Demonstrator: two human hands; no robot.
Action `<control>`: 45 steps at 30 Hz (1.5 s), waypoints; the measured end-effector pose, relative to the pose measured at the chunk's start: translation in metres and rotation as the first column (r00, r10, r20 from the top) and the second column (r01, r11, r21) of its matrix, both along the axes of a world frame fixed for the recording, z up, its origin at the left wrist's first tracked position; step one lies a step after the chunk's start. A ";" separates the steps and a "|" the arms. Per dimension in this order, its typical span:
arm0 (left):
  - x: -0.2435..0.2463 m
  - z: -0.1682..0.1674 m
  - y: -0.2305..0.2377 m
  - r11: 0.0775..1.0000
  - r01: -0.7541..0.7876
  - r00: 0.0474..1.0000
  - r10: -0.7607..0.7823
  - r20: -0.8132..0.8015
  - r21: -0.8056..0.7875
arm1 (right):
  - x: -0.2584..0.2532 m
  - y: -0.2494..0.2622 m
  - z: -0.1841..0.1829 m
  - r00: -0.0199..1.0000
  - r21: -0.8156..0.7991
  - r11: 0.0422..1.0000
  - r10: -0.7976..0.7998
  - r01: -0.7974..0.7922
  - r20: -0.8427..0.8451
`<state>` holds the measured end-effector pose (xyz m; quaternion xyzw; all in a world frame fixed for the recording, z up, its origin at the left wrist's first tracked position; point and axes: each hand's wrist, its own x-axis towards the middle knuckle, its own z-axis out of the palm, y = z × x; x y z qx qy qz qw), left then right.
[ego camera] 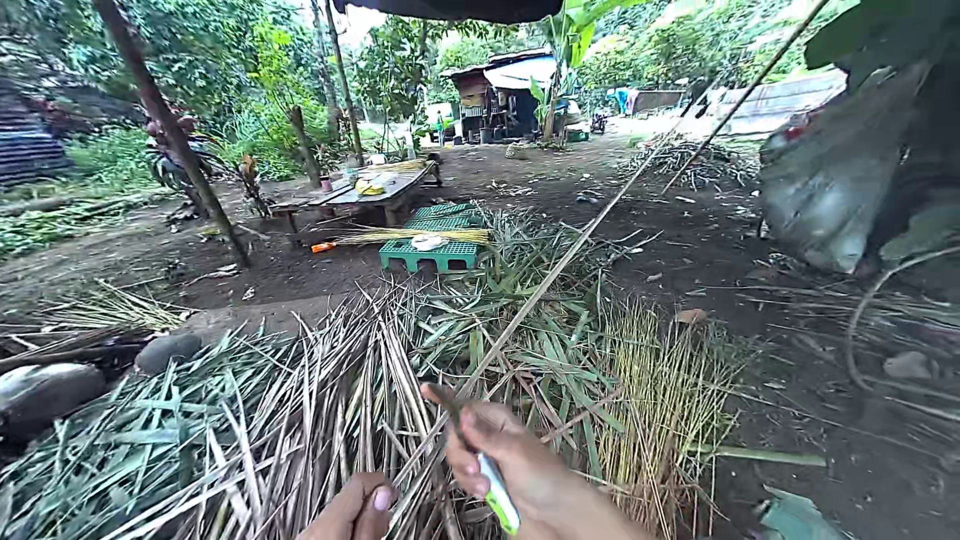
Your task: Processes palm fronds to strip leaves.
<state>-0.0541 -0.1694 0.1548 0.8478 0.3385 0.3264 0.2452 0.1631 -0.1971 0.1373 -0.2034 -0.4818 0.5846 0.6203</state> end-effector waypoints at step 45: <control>0.027 0.002 -0.013 0.765 0.452 0.781 -0.089 0.619 -0.460 | -0.001 -0.024 -0.010 0.968 0.076 0.986 0.132 -0.151 0.214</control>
